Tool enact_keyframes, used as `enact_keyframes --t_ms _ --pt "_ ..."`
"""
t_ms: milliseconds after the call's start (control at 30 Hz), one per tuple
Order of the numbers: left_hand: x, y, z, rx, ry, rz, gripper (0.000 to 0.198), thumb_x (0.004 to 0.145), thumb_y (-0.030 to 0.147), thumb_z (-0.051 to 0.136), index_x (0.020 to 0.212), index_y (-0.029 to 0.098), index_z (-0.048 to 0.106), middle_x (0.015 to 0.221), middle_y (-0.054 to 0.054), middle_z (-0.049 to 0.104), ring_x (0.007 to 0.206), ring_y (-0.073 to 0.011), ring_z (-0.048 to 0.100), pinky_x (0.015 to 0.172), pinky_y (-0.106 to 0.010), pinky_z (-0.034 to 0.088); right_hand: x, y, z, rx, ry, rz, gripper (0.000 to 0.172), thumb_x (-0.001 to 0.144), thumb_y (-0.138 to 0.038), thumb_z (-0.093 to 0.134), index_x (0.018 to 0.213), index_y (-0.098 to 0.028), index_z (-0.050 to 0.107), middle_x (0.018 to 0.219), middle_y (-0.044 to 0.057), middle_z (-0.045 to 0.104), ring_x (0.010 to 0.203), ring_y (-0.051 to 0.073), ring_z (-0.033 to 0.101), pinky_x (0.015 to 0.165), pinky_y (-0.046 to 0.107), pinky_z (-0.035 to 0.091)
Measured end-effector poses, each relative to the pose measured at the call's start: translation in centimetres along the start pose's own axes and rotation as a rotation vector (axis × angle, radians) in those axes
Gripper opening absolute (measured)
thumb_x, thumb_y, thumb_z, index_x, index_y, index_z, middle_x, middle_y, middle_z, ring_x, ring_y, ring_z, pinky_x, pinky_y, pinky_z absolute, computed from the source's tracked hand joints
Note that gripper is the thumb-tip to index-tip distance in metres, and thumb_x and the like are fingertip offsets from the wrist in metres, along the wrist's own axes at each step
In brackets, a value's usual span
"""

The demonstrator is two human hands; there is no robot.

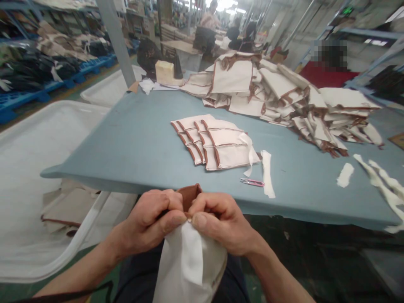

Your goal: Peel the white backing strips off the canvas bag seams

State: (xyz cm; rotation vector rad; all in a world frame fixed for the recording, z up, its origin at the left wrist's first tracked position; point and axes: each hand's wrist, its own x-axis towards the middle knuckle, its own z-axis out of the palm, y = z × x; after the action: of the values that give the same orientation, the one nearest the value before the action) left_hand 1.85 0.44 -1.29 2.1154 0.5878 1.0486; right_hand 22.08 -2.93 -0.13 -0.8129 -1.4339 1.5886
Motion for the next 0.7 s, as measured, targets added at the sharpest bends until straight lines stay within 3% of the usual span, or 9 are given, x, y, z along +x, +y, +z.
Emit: enact_keyframes --t_ms 233,333,433,567,700 --pt "-0.1 0.4 -1.2 -0.049 -0.137 0.007 0.050 0.113 0.051 0.039 0.076 0.021 0.054 0.062 0.004 0.056 0.056 -0.0120 0.051 0.057 -0.025 0.038 -0.3 -3.0 -2.7 -0.496 -0.147 -0.133 0.027 0.101 -0.033 0.065 0.079 -0.018 0.068 0.073 0.000 0.066 0.069 0.013 0.056 0.068 0.025 0.044" --pt "0.4 0.8 -1.9 -0.063 -0.209 -0.120 0.058 0.112 0.057 0.031 0.079 0.019 0.060 0.070 0.001 0.061 0.062 -0.0132 0.054 0.061 -0.025 0.041 -0.3 -3.7 -2.7 -0.573 -0.180 -0.149 0.023 0.100 -0.026 0.061 0.081 -0.018 0.068 0.073 -0.001 0.066 0.067 0.012 0.056 0.068 0.024 0.044" --pt "1.3 1.5 -2.5 -0.100 -0.307 -0.230 0.064 0.113 0.057 0.022 0.076 0.019 0.057 0.070 0.001 0.057 0.064 -0.0137 0.049 0.061 -0.025 0.040 -0.3 -4.0 -2.5 -0.634 -0.184 -0.180 0.022 0.100 -0.025 0.059 0.080 -0.018 0.067 0.071 -0.002 0.065 0.065 0.011 0.054 0.066 0.024 0.042" --pt "2.6 2.4 -2.6 -0.107 -0.422 -0.192 0.049 0.113 0.043 0.038 0.072 0.019 0.051 0.068 0.004 0.048 0.062 -0.0117 0.044 0.059 -0.024 0.035 -0.4 -4.4 -2.4 -0.704 -0.193 -0.241 0.021 0.101 -0.021 0.059 0.081 -0.018 0.065 0.071 -0.003 0.064 0.063 0.010 0.053 0.065 0.023 0.040" --pt "2.7 2.4 -2.1 -0.122 -0.427 -0.137 0.042 0.109 0.038 0.054 0.072 0.019 0.050 0.065 0.008 0.045 0.057 -0.0090 0.040 0.055 -0.022 0.031 -0.9 -4.8 -2.3 -0.750 -0.214 -0.287 0.019 0.103 -0.020 0.059 0.085 -0.019 0.065 0.075 -0.001 0.068 0.068 0.012 0.058 0.067 0.024 0.041"
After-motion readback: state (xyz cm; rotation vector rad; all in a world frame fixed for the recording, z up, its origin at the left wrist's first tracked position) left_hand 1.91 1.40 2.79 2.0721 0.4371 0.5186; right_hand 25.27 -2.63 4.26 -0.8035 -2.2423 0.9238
